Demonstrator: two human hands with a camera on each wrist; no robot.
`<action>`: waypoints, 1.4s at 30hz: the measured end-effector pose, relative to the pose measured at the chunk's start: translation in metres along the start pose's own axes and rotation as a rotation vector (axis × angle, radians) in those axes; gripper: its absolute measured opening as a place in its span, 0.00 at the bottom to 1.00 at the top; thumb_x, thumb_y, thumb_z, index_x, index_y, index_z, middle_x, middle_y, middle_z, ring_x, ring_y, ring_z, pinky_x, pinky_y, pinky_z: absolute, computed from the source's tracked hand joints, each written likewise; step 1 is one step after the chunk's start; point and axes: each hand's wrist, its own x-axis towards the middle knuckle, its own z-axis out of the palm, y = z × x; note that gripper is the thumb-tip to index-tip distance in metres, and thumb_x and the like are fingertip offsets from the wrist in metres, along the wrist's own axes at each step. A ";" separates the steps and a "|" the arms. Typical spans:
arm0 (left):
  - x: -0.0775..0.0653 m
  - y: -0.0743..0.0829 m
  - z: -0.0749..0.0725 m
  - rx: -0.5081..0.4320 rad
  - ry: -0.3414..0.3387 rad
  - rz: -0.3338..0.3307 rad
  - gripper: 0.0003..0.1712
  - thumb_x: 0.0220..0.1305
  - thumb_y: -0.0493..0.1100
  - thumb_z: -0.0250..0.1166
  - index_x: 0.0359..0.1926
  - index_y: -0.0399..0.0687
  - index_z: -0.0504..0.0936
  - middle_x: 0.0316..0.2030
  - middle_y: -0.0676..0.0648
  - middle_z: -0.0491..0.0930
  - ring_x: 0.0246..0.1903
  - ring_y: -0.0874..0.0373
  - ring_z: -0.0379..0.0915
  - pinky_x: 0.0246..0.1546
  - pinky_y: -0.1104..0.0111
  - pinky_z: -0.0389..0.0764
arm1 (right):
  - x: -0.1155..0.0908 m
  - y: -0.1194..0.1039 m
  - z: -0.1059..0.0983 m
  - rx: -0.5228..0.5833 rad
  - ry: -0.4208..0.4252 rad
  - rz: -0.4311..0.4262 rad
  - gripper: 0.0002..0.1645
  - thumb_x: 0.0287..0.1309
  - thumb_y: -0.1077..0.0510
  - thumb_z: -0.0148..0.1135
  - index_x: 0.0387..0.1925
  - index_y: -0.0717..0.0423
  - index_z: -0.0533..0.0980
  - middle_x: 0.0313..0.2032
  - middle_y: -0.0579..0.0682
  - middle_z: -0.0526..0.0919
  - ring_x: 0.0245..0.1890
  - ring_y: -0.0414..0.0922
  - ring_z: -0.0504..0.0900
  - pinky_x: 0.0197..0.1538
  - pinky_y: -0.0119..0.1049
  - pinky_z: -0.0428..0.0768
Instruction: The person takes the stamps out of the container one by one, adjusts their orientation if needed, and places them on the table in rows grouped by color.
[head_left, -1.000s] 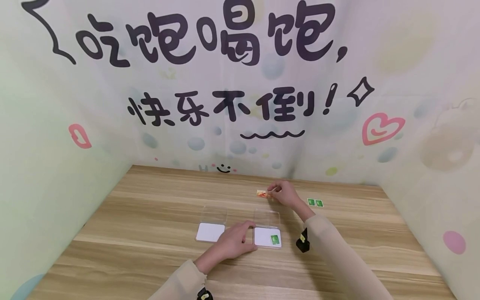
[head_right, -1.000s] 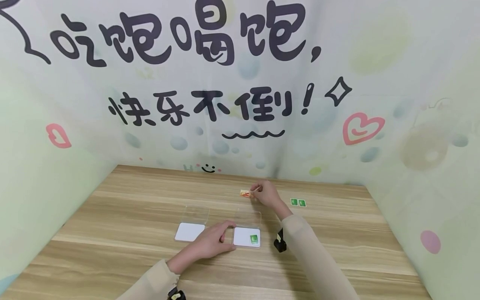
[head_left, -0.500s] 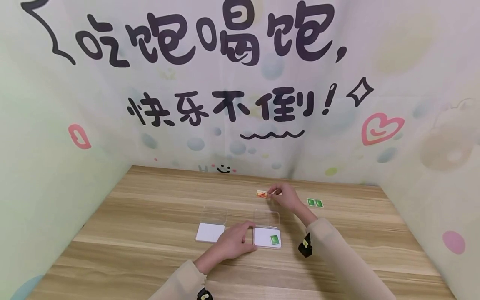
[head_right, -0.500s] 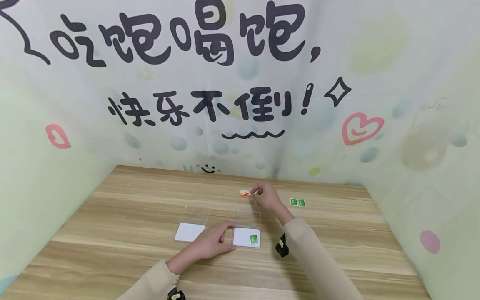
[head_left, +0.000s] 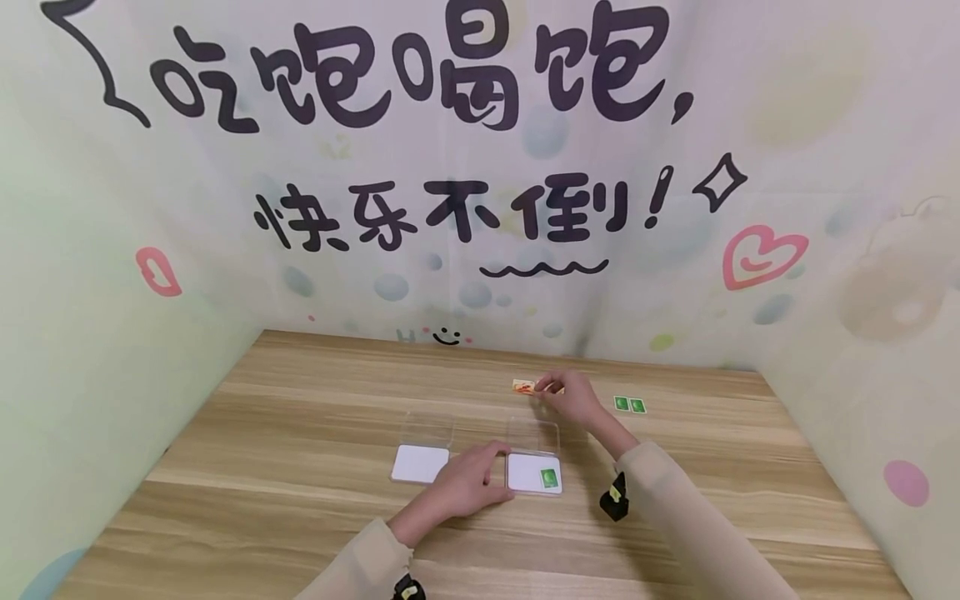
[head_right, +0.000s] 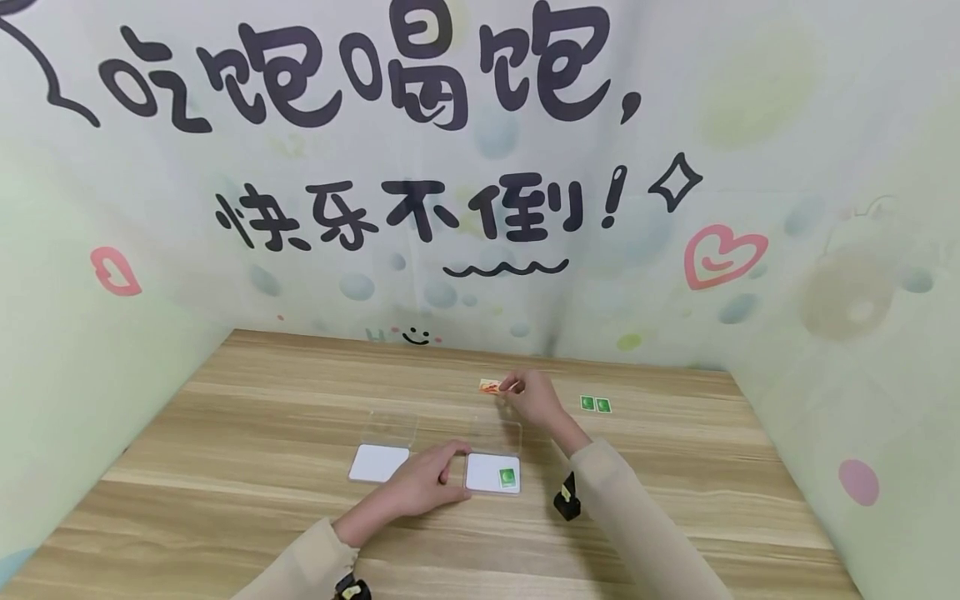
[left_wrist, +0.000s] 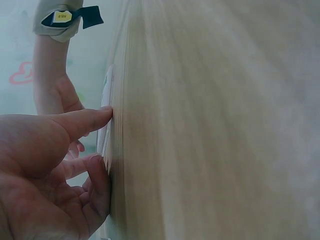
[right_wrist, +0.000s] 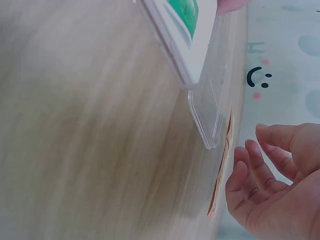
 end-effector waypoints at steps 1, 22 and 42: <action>0.000 0.000 0.000 0.002 0.000 0.001 0.35 0.66 0.49 0.75 0.69 0.43 0.75 0.27 0.54 0.70 0.24 0.64 0.63 0.25 0.71 0.63 | -0.001 -0.001 0.000 -0.001 0.000 -0.003 0.04 0.69 0.67 0.66 0.41 0.64 0.84 0.41 0.58 0.85 0.40 0.50 0.79 0.36 0.35 0.77; 0.001 0.000 0.000 0.006 0.002 -0.008 0.34 0.66 0.49 0.75 0.69 0.44 0.75 0.27 0.54 0.71 0.25 0.64 0.63 0.25 0.70 0.64 | -0.019 -0.001 0.002 0.028 -0.038 -0.002 0.04 0.69 0.67 0.64 0.41 0.64 0.84 0.37 0.55 0.84 0.37 0.47 0.80 0.37 0.36 0.79; -0.001 0.001 0.001 -0.010 0.002 -0.005 0.34 0.65 0.49 0.74 0.68 0.44 0.75 0.26 0.54 0.70 0.25 0.64 0.62 0.25 0.71 0.61 | -0.038 0.000 0.002 0.042 -0.058 -0.004 0.04 0.69 0.67 0.66 0.41 0.64 0.84 0.35 0.53 0.84 0.36 0.46 0.79 0.37 0.35 0.79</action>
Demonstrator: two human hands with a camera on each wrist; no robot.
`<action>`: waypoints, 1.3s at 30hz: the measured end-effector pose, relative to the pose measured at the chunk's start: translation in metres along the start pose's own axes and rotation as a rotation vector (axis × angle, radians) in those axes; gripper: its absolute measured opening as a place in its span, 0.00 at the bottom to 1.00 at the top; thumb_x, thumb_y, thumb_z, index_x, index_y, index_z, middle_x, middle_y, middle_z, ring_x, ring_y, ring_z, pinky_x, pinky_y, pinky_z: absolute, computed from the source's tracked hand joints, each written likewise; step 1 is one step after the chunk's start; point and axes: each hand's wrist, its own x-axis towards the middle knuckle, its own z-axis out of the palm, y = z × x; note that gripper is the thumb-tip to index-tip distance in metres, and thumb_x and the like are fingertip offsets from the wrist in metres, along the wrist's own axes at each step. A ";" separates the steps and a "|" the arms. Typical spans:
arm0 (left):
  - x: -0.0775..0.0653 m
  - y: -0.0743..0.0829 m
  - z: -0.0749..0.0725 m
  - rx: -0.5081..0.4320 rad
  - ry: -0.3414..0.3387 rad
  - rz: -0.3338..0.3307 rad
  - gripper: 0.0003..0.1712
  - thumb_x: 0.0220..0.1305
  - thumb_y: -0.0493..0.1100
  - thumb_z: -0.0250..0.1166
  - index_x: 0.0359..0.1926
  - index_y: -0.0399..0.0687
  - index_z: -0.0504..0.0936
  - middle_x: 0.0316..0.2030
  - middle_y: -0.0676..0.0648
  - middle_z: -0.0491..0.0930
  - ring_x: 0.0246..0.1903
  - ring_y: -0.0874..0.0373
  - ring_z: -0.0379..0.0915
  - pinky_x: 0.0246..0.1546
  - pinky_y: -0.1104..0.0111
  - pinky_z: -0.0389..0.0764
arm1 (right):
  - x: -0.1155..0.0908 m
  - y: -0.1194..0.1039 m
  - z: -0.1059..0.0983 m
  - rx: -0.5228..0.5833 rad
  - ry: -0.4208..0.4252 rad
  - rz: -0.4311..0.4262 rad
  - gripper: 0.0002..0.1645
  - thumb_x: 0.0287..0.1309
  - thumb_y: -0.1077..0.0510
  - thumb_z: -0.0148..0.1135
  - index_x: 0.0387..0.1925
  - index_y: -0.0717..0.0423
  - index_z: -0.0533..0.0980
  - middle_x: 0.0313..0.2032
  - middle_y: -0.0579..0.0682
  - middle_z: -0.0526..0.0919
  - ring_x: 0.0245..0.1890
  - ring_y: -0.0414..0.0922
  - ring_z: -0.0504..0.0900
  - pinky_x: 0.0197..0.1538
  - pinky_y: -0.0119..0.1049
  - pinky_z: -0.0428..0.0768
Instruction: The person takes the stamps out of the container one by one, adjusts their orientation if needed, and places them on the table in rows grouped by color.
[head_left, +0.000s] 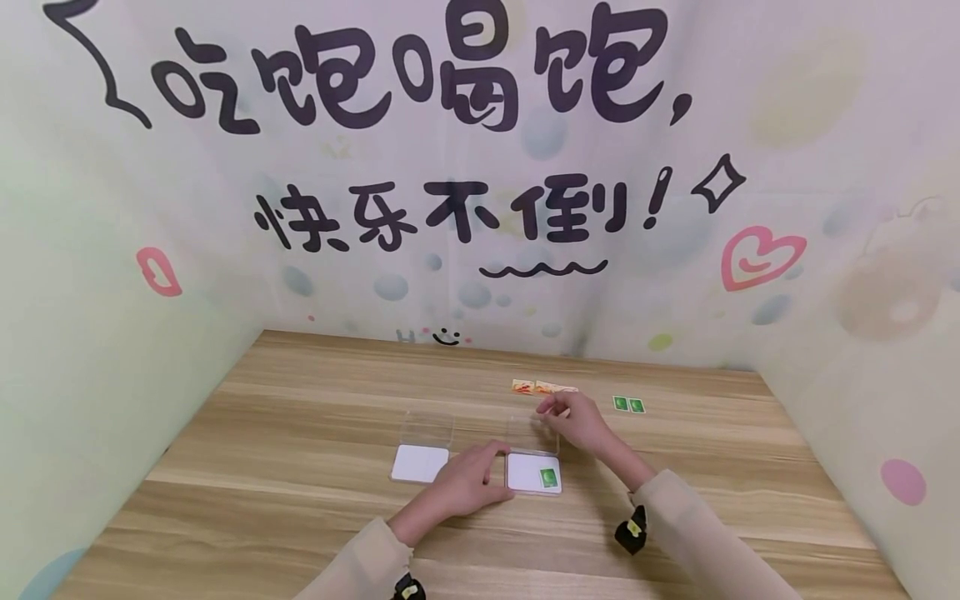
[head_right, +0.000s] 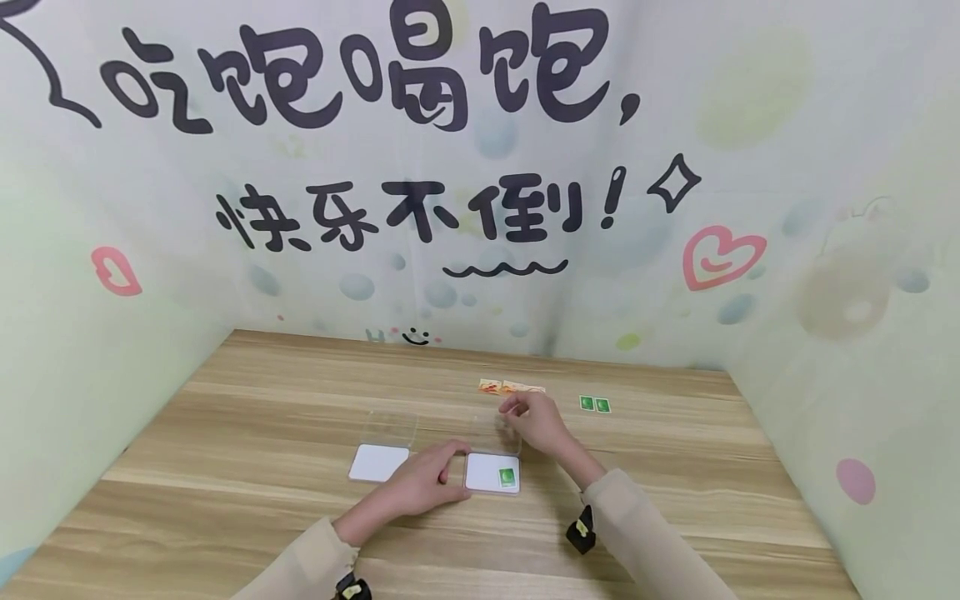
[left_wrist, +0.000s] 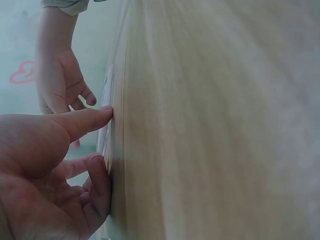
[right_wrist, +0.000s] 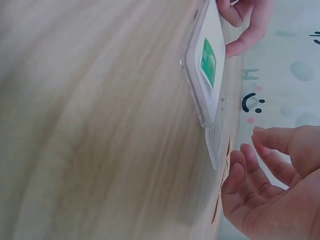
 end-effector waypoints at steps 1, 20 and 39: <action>0.000 0.000 0.000 0.000 0.001 0.002 0.34 0.65 0.49 0.75 0.68 0.44 0.75 0.27 0.54 0.70 0.25 0.64 0.62 0.25 0.71 0.62 | -0.001 0.000 0.000 0.001 0.002 -0.001 0.03 0.68 0.67 0.66 0.41 0.64 0.84 0.36 0.53 0.84 0.37 0.46 0.79 0.38 0.35 0.78; 0.000 0.000 0.001 0.013 0.011 0.007 0.34 0.65 0.49 0.75 0.68 0.43 0.76 0.26 0.54 0.70 0.24 0.65 0.62 0.24 0.71 0.62 | -0.020 -0.001 -0.003 0.018 -0.001 -0.022 0.03 0.66 0.68 0.68 0.40 0.64 0.84 0.34 0.52 0.83 0.36 0.45 0.77 0.33 0.33 0.74; -0.002 0.001 -0.003 0.000 0.010 0.026 0.34 0.65 0.49 0.75 0.67 0.42 0.75 0.27 0.53 0.70 0.24 0.64 0.62 0.25 0.70 0.62 | -0.038 -0.002 0.005 0.050 -0.006 0.007 0.03 0.65 0.68 0.67 0.40 0.64 0.85 0.32 0.49 0.84 0.35 0.43 0.78 0.32 0.31 0.77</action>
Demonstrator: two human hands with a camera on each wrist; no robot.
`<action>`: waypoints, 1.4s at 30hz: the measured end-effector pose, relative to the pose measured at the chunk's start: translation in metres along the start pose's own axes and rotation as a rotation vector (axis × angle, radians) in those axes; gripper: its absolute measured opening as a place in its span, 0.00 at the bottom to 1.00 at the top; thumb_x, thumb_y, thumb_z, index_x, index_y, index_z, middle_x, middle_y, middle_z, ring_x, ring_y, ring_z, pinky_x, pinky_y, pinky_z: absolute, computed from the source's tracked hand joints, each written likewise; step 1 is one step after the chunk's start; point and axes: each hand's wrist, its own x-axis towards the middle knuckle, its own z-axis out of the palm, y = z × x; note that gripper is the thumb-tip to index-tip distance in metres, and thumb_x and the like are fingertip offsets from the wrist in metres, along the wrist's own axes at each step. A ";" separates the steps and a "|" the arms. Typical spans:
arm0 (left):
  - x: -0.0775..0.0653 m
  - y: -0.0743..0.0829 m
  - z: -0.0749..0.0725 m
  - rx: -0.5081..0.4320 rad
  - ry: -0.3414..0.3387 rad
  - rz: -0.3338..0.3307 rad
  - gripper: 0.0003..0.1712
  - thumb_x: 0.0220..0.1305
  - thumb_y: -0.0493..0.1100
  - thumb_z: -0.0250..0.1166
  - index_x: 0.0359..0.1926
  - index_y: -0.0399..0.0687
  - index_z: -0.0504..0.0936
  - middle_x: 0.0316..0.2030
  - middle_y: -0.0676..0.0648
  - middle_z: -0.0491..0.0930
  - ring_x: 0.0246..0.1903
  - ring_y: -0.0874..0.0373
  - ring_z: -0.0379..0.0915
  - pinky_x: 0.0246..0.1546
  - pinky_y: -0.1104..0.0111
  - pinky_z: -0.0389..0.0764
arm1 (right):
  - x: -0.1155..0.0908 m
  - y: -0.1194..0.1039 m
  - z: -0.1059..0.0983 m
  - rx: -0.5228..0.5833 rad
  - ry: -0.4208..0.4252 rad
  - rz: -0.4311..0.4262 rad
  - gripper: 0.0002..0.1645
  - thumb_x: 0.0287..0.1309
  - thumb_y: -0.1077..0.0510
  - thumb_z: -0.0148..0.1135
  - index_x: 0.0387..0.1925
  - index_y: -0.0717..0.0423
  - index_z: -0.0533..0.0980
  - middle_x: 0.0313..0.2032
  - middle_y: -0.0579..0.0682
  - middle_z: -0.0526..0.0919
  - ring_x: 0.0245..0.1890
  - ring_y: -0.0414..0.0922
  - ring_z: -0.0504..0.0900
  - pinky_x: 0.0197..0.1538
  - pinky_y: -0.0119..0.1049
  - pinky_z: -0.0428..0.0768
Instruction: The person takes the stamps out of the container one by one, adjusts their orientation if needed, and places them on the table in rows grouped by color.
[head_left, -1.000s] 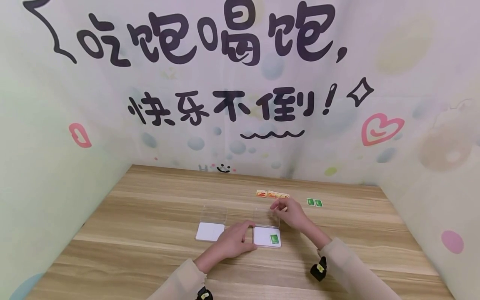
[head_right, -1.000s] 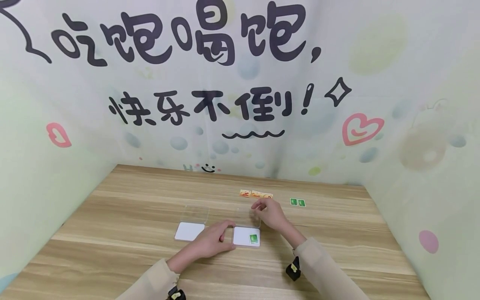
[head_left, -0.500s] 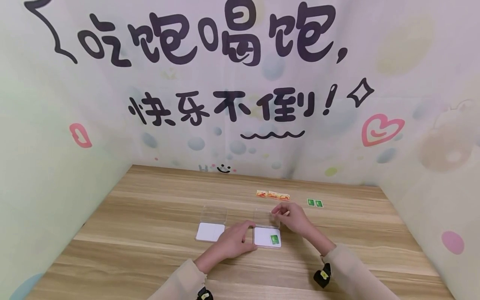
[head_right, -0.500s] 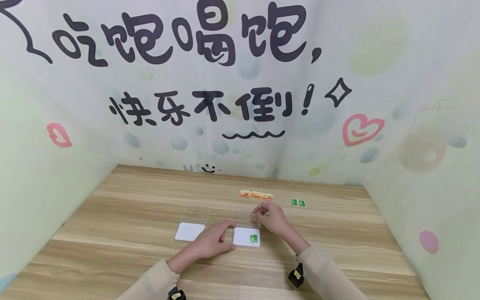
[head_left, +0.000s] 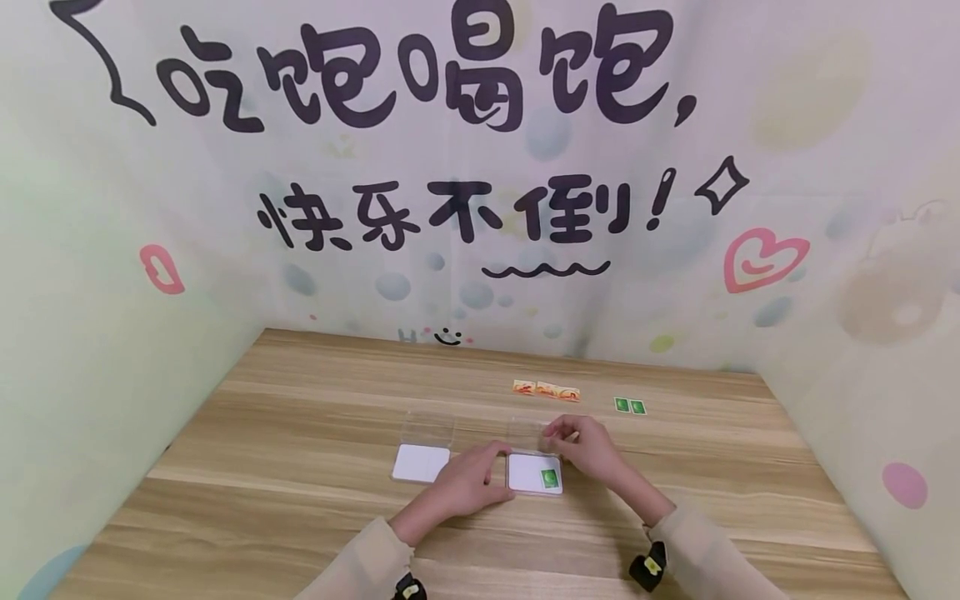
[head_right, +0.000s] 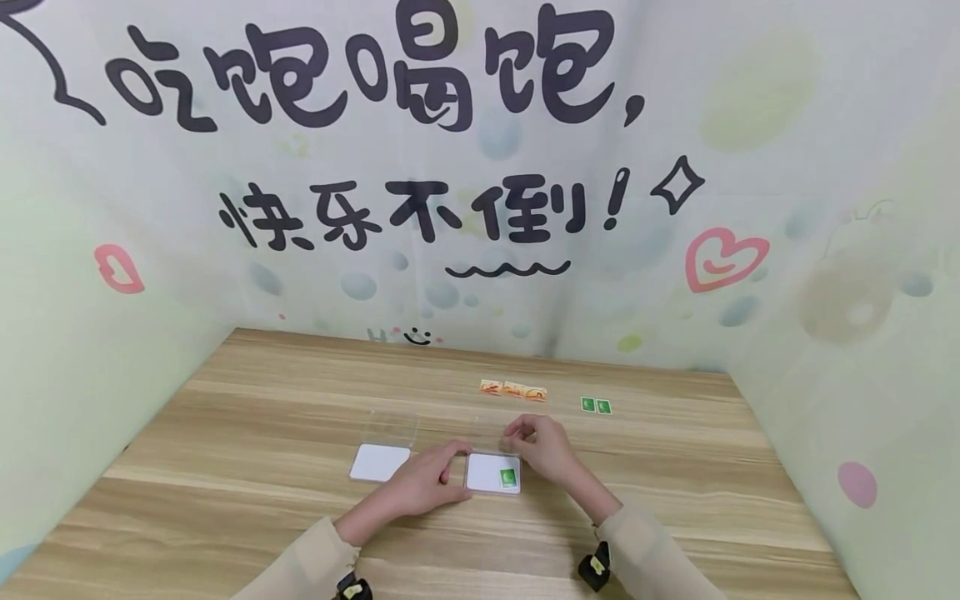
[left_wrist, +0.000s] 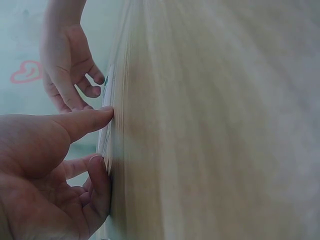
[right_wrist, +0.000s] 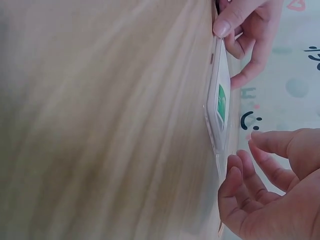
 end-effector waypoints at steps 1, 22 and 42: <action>0.000 0.000 0.000 0.002 0.000 0.000 0.34 0.65 0.49 0.75 0.67 0.42 0.75 0.27 0.53 0.70 0.24 0.64 0.62 0.25 0.70 0.62 | -0.001 0.000 0.000 -0.004 0.003 0.002 0.03 0.65 0.68 0.68 0.40 0.63 0.85 0.32 0.49 0.84 0.35 0.43 0.78 0.33 0.31 0.77; 0.002 -0.003 0.002 0.018 0.005 -0.015 0.33 0.66 0.49 0.75 0.67 0.44 0.75 0.26 0.54 0.70 0.23 0.64 0.62 0.24 0.71 0.62 | -0.017 0.005 -0.001 -0.009 -0.067 -0.071 0.05 0.64 0.66 0.70 0.41 0.65 0.85 0.31 0.49 0.83 0.33 0.44 0.75 0.36 0.31 0.73; 0.002 -0.005 0.005 0.014 0.001 -0.017 0.33 0.66 0.50 0.75 0.67 0.45 0.75 0.27 0.54 0.70 0.24 0.64 0.62 0.25 0.70 0.62 | -0.027 0.011 -0.001 0.009 -0.124 -0.039 0.08 0.60 0.64 0.76 0.39 0.63 0.84 0.31 0.48 0.75 0.32 0.44 0.71 0.32 0.30 0.69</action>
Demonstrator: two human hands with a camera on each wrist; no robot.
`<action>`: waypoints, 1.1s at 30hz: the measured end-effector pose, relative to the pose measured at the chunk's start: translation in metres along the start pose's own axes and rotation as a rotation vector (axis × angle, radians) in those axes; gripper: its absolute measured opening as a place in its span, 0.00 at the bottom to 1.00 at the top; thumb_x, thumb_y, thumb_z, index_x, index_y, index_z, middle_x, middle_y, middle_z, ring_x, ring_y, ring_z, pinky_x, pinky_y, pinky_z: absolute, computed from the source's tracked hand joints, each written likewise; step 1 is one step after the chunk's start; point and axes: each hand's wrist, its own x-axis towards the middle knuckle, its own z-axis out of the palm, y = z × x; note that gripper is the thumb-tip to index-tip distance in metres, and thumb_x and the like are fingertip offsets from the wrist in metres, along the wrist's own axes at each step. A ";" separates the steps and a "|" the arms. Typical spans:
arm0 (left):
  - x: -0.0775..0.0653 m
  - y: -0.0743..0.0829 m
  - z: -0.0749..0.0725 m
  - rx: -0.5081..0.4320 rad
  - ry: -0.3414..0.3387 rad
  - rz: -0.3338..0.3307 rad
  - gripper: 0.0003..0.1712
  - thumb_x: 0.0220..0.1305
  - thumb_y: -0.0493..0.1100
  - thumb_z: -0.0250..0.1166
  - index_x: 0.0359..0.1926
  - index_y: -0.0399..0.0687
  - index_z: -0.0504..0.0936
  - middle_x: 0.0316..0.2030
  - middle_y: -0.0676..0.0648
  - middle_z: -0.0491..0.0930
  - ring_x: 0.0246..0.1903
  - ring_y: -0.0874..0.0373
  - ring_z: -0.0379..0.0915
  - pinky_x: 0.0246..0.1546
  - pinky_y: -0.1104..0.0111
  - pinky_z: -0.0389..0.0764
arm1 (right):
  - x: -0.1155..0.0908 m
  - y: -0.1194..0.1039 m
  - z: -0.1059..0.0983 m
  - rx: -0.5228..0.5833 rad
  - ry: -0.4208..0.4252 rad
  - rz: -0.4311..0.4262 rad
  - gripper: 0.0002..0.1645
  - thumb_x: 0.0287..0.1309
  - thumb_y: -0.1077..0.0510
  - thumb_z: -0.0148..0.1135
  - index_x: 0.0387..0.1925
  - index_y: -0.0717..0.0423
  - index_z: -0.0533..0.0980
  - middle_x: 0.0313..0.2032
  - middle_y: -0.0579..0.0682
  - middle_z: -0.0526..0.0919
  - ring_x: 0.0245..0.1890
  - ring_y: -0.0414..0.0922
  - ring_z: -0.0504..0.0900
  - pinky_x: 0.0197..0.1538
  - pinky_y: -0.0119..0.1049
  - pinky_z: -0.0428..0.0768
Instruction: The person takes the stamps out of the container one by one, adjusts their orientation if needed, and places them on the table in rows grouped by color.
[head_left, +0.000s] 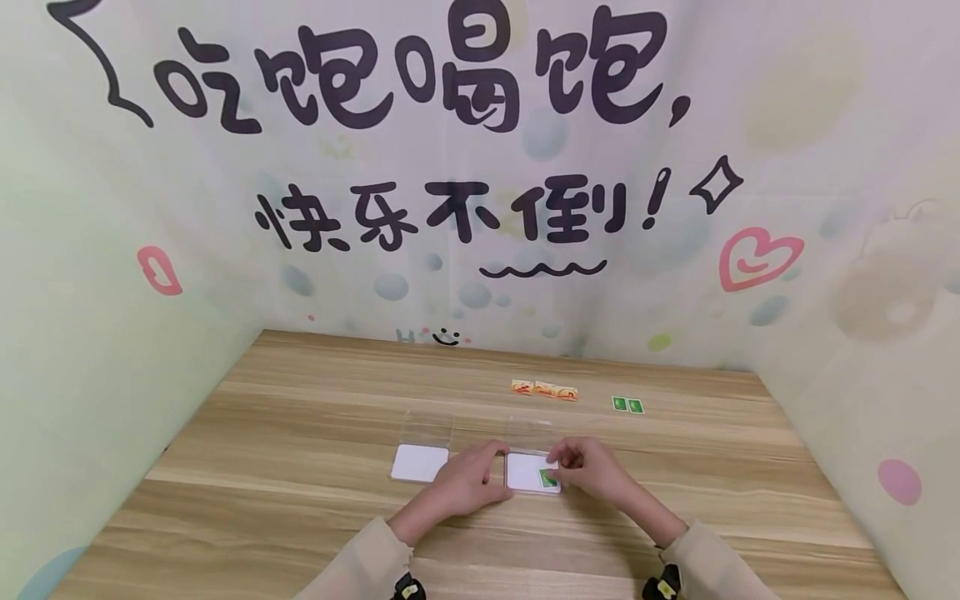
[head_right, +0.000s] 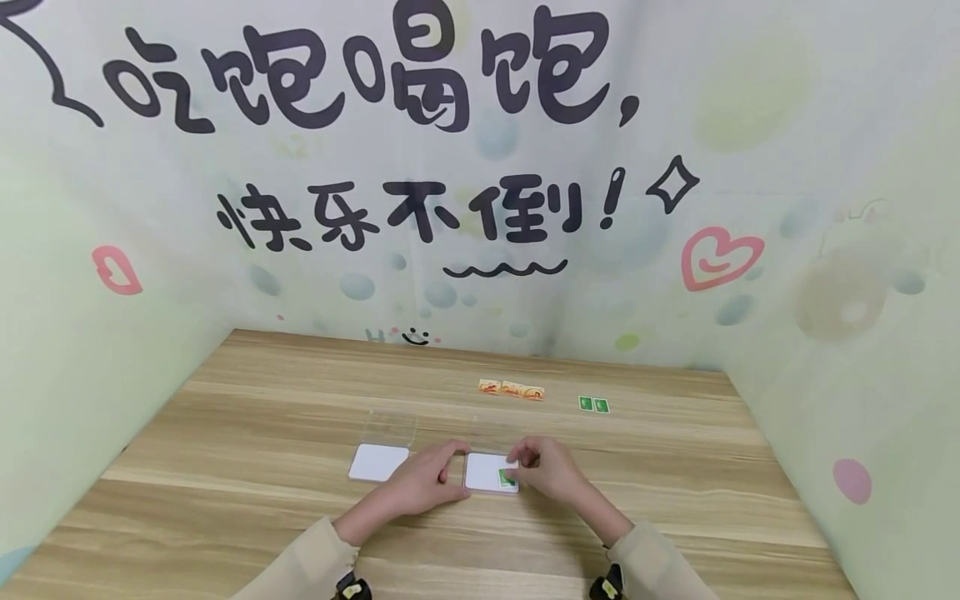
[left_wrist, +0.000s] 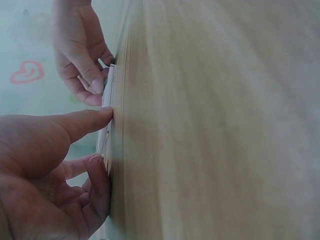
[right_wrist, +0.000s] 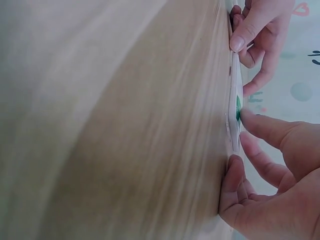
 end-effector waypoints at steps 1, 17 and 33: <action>0.000 0.000 0.000 0.000 0.001 0.000 0.34 0.66 0.50 0.75 0.68 0.45 0.75 0.27 0.54 0.70 0.24 0.64 0.62 0.25 0.71 0.62 | 0.000 0.000 0.000 0.001 0.001 -0.002 0.09 0.60 0.64 0.76 0.39 0.63 0.83 0.31 0.48 0.75 0.32 0.44 0.71 0.32 0.30 0.69; -0.001 0.003 -0.002 0.004 -0.004 -0.001 0.33 0.66 0.49 0.75 0.68 0.44 0.75 0.27 0.54 0.70 0.25 0.64 0.63 0.25 0.71 0.63 | -0.003 0.002 0.005 -0.041 0.044 -0.009 0.13 0.54 0.62 0.81 0.34 0.60 0.81 0.30 0.48 0.74 0.32 0.45 0.71 0.34 0.31 0.69; 0.000 0.001 -0.001 -0.003 0.009 0.012 0.34 0.65 0.49 0.75 0.68 0.43 0.76 0.27 0.54 0.71 0.23 0.64 0.63 0.23 0.70 0.63 | -0.001 0.000 0.002 0.001 0.009 0.012 0.14 0.55 0.65 0.80 0.34 0.61 0.79 0.32 0.49 0.77 0.34 0.45 0.72 0.35 0.31 0.70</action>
